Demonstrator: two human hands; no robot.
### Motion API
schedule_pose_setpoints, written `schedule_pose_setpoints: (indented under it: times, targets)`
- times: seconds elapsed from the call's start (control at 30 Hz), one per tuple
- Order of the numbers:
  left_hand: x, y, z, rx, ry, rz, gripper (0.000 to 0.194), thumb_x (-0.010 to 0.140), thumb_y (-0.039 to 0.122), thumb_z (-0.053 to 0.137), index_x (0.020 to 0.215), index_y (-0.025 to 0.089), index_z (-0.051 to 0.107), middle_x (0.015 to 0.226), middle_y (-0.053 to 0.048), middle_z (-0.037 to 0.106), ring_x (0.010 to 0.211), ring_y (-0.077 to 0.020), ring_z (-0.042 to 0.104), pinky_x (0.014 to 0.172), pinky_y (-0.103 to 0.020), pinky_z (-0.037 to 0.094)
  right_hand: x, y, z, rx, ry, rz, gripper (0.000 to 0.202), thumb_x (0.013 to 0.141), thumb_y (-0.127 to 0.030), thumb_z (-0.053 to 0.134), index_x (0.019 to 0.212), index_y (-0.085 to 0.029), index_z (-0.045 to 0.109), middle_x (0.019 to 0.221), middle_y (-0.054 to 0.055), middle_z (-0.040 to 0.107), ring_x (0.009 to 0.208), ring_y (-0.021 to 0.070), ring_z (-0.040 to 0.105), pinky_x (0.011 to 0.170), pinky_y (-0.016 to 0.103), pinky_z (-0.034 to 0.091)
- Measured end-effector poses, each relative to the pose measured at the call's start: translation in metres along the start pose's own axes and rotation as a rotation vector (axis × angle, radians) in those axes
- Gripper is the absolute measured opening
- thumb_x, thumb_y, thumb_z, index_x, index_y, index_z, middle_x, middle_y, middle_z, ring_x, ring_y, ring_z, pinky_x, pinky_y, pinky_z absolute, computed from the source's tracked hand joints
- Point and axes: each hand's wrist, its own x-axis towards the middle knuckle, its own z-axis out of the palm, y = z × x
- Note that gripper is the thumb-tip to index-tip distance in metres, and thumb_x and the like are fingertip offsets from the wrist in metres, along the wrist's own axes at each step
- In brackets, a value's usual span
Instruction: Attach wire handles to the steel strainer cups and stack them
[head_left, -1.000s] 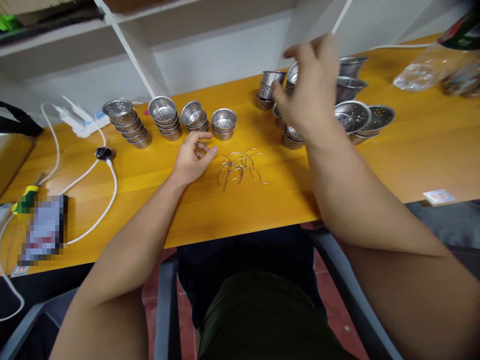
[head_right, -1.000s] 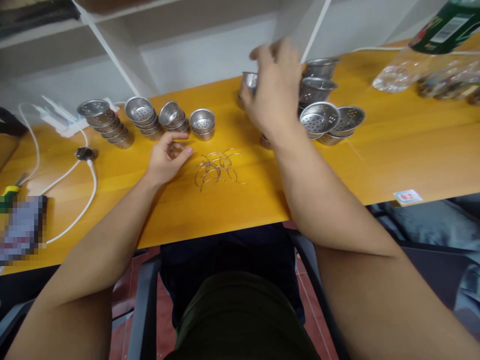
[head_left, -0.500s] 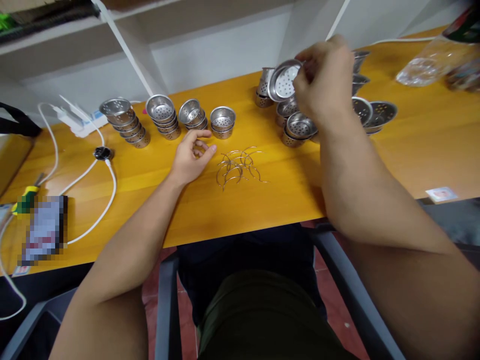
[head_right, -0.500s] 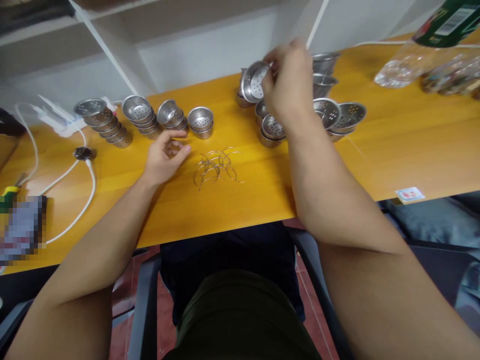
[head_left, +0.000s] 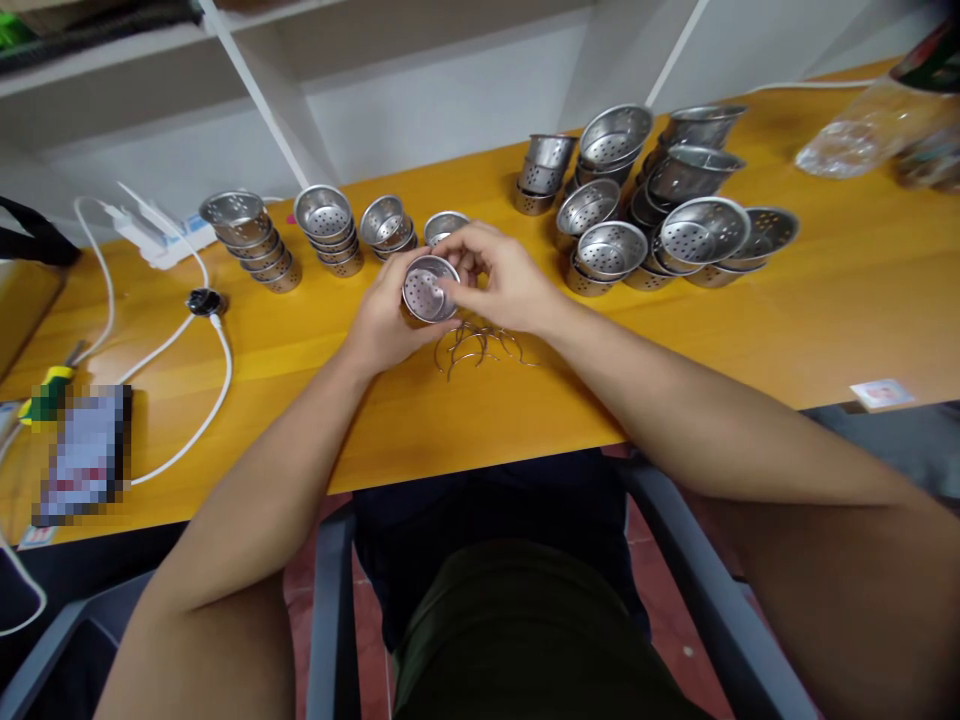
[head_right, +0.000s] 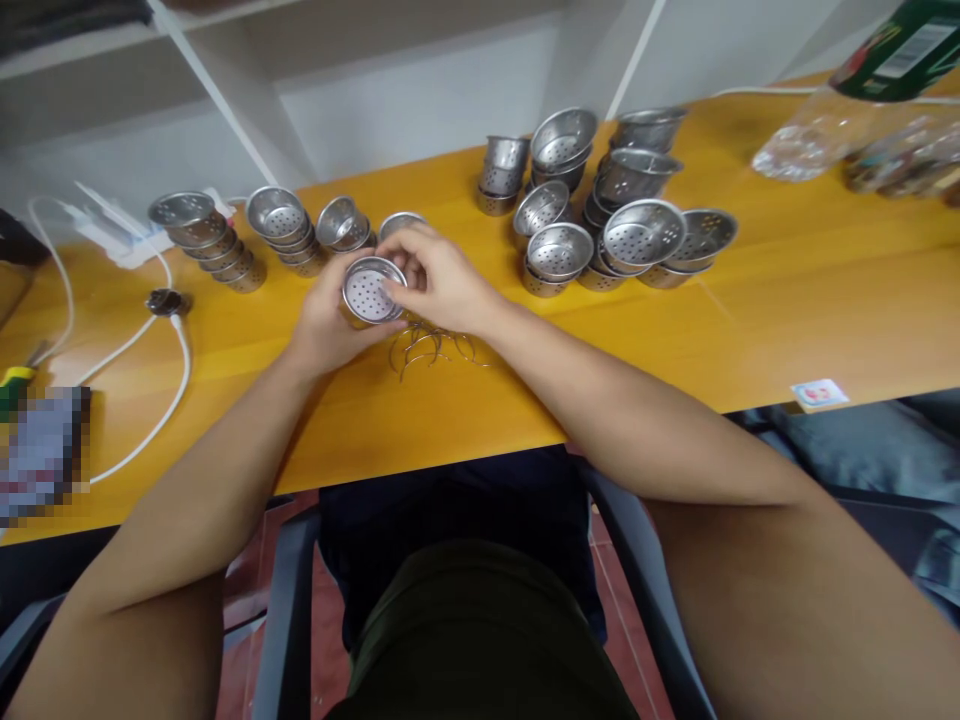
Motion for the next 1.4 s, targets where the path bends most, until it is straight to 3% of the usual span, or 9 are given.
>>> schedule_pose_setpoints:
  times: [0.07,0.2,0.3,0.4,0.53,0.63,0.93,1.2,1.4]
  targets:
    - [0.002,0.005,-0.002,0.029,0.005,-0.014,0.111,0.081,0.087,0.118,0.164,0.03,0.072,0.159,-0.015,0.083,0.152,-0.0433,0.081,0.137,-0.064,0.068,0.001,-0.002,-0.003,-0.064,-0.012,-0.016,0.031,0.114,-0.047,0.091,0.135,-0.026,0.08,0.127,0.011,0.076,0.101,0.028,0.072,0.1,0.05,0.073]
    - [0.004,0.01,0.0,0.03,0.017,-0.039,0.099,0.083,0.091,0.114,0.149,0.026,0.078,0.141,-0.012,0.087,0.134,-0.0389,0.086,0.123,-0.057,0.072,0.002,-0.018,-0.011,-0.176,0.008,-0.1,0.023,0.119,-0.039,0.08,0.137,-0.026,0.08,0.136,0.014,0.077,0.122,0.0336,0.076,0.116,0.056,0.07]
    - [0.004,0.015,0.002,-0.053,-0.001,-0.041,0.097,0.085,0.094,0.111,0.146,0.024,0.081,0.134,-0.012,0.089,0.125,-0.0366,0.088,0.115,-0.053,0.073,0.001,-0.029,-0.014,-0.141,-0.071,-0.226,0.031,0.124,-0.039,0.07,0.15,-0.024,0.081,0.138,0.013,0.08,0.12,0.0302,0.077,0.112,0.051,0.069]
    - [0.004,0.018,0.002,-0.205,-0.113,-0.021,0.084,0.091,0.089,0.11,0.138,0.023,0.086,0.126,-0.01,0.091,0.116,-0.0328,0.09,0.106,-0.048,0.075,0.0,-0.032,-0.015,-0.022,-0.192,-0.309,0.036,0.13,-0.043,0.066,0.154,-0.023,0.083,0.131,0.009,0.087,0.109,0.0235,0.079,0.104,0.041,0.066]
    - [0.004,0.018,0.001,-0.341,-0.178,-0.051,0.079,0.093,0.085,0.111,0.138,0.023,0.089,0.123,-0.008,0.092,0.11,-0.0293,0.089,0.098,-0.043,0.076,-0.003,-0.031,-0.013,0.06,-0.155,-0.22,0.041,0.134,-0.054,0.065,0.141,-0.022,0.089,0.117,0.008,0.089,0.1,0.0216,0.079,0.099,0.038,0.065]
    - [0.003,0.018,0.003,-0.387,-0.188,-0.062,0.081,0.094,0.083,0.111,0.143,0.023,0.088,0.124,-0.008,0.092,0.108,-0.0277,0.089,0.095,-0.041,0.076,-0.004,-0.031,-0.013,0.119,-0.117,-0.114,0.043,0.133,-0.059,0.07,0.133,-0.02,0.088,0.098,0.004,0.082,0.083,0.0182,0.068,0.086,0.036,0.062]
    - [0.005,0.037,0.001,-0.433,-0.242,-0.136,0.082,0.095,0.092,0.105,0.141,0.026,0.087,0.128,-0.008,0.094,0.115,-0.0319,0.094,0.101,-0.046,0.082,0.003,-0.036,-0.015,0.406,-0.143,0.001,0.065,0.118,-0.086,0.083,0.118,-0.021,0.085,0.098,0.006,0.081,0.086,0.0191,0.07,0.078,0.031,0.063]
    - [0.003,0.038,0.0,-0.451,-0.252,-0.133,0.079,0.097,0.091,0.103,0.141,0.027,0.087,0.132,-0.009,0.094,0.119,-0.0328,0.095,0.105,-0.047,0.083,0.002,-0.041,-0.012,0.501,-0.129,0.052,0.066,0.11,-0.089,0.092,0.111,-0.023,0.084,0.081,0.0,0.069,0.08,0.019,0.067,0.069,0.032,0.057]
    - [0.002,0.036,-0.002,-0.473,-0.286,-0.128,0.077,0.099,0.085,0.106,0.147,0.028,0.085,0.14,-0.01,0.093,0.127,-0.034,0.095,0.111,-0.048,0.083,0.001,-0.036,-0.014,0.501,-0.172,0.016,0.061,0.116,-0.082,0.09,0.114,-0.021,0.085,0.084,0.0,0.071,0.081,0.017,0.067,0.071,0.03,0.056]
